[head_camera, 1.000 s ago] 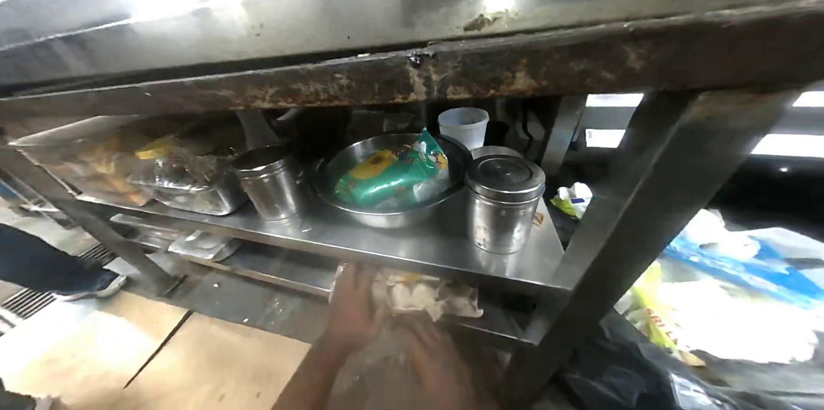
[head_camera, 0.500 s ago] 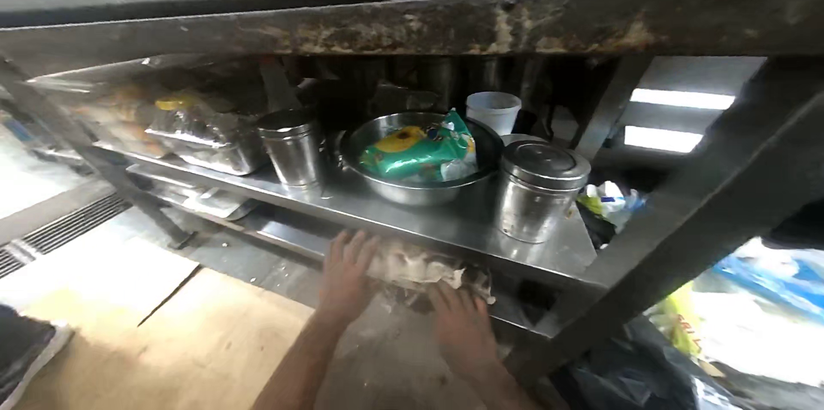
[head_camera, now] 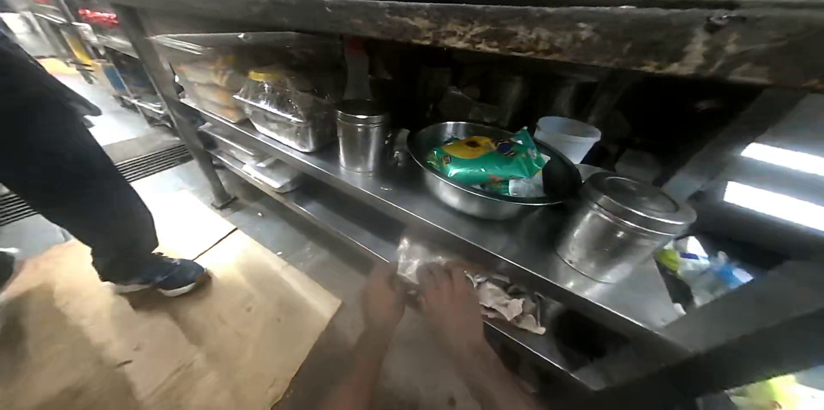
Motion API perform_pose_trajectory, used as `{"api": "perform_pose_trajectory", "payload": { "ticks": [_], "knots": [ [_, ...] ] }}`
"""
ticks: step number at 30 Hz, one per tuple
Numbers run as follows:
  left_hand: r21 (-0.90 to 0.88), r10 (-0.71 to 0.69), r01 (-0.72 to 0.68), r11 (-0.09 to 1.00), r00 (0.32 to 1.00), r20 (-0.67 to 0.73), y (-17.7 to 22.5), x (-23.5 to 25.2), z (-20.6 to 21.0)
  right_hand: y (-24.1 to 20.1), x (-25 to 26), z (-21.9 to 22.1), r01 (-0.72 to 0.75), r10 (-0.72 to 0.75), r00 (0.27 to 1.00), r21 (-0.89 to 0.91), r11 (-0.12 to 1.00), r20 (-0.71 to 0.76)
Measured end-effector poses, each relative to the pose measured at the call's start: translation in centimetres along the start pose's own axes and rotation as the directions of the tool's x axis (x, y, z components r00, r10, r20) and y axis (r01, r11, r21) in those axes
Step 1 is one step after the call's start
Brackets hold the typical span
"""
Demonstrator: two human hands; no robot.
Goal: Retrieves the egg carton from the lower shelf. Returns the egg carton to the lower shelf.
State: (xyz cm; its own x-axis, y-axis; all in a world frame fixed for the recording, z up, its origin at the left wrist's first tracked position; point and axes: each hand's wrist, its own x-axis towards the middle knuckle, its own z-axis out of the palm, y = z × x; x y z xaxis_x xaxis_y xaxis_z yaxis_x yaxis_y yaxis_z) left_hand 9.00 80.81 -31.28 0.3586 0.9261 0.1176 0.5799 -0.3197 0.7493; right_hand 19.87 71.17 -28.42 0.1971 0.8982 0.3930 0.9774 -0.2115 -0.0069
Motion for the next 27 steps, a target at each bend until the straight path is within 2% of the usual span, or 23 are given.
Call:
{"api": "perform_pose_trajectory", "payload": {
  "ticks": [2,4,5,6,7,9,10,11,13,14,15,19,22,23,24,25,26,27],
  "knots": [
    [0.05,0.134,-0.142,0.989,0.982,0.13,-1.0,0.7,-1.4,1.1,0.9,1.4,0.073,-0.078,0.991,-0.051,0.996,-0.107],
    [0.174,0.238,-0.291,0.941,0.932,0.273,-1.5,1.6,-3.0,2.2,0.5,1.7,0.144,-0.154,0.98,-0.088,0.986,-0.127],
    [0.224,0.265,-0.337,0.914,0.917,0.297,-1.6,2.0,-3.4,2.7,0.4,1.7,0.169,-0.181,0.976,-0.103,0.98,-0.125],
    [0.228,0.269,-0.333,0.915,0.924,0.272,-1.6,2.4,-3.4,3.1,0.3,1.6,0.189,-0.201,0.973,-0.11,0.976,-0.112],
    [0.172,0.232,-0.269,0.948,0.951,0.205,-1.8,2.6,-3.1,3.3,0.3,1.3,0.205,-0.216,0.972,-0.112,0.972,-0.093],
    [-0.104,0.061,-0.063,0.993,0.998,-0.021,-2.2,3.2,-1.3,3.5,0.3,0.7,0.224,-0.23,0.972,-0.095,0.97,-0.057],
    [-0.266,-0.051,0.02,0.964,0.993,-0.111,-2.3,3.9,-0.3,3.6,0.3,0.4,0.225,-0.23,0.972,-0.092,0.97,-0.047],
    [-0.443,-0.19,0.115,0.889,0.973,-0.129,-2.3,4.6,0.3,3.7,0.0,0.2,0.226,-0.23,0.973,-0.091,0.97,-0.03],
    [-0.746,-0.484,0.304,0.592,0.874,-0.028,-2.2,6.5,0.9,4.3,-0.8,0.0,0.238,-0.241,0.97,-0.087,0.967,-0.017],
    [-0.827,-0.581,0.361,0.431,0.812,0.052,-2.4,7.3,1.2,4.8,-1.4,0.0,0.254,-0.26,0.964,-0.097,0.962,-0.057],
    [-0.867,-0.632,0.382,0.321,0.768,0.105,-2.8,8.2,1.4,5.2,-1.8,0.0,0.268,-0.278,0.956,-0.106,0.958,-0.093],
    [-0.899,-0.651,0.409,0.155,0.727,0.218,-4.2,9.8,2.6,6.3,-2.8,-0.8,0.272,-0.285,0.955,-0.134,0.953,-0.085],
    [-0.918,-0.579,0.394,-0.042,0.739,0.344,-4.6,8.9,1.9,6.9,-3.3,-1.3,0.26,-0.269,0.961,-0.118,0.958,-0.069],
    [-0.924,-0.55,0.375,-0.078,0.757,0.354,-4.1,8.0,0.7,7.0,-3.3,-1.1,0.251,-0.261,0.962,-0.111,0.962,-0.084],
    [-0.938,-0.517,0.343,-0.053,0.794,0.319,-3.5,6.5,-0.5,7.0,-3.4,-1.1,0.24,-0.248,0.965,-0.094,0.966,-0.085],
    [-0.952,-0.447,0.295,0.088,0.866,0.227,-2.9,4.6,-1.4,6.9,-3.5,-1.1,0.226,-0.23,0.971,-0.071,0.972,-0.068],
    [-0.921,-0.304,0.204,0.331,0.947,0.101,-2.4,2.9,-1.6,6.8,-3.5,-1.2,0.215,-0.217,0.975,-0.046,0.976,-0.053],
    [-0.798,-0.081,0.057,0.6,0.997,0.01,-2.3,1.8,-1.5,6.7,-3.5,-1.1,0.212,-0.213,0.976,-0.025,0.977,-0.048]
  ]
}}
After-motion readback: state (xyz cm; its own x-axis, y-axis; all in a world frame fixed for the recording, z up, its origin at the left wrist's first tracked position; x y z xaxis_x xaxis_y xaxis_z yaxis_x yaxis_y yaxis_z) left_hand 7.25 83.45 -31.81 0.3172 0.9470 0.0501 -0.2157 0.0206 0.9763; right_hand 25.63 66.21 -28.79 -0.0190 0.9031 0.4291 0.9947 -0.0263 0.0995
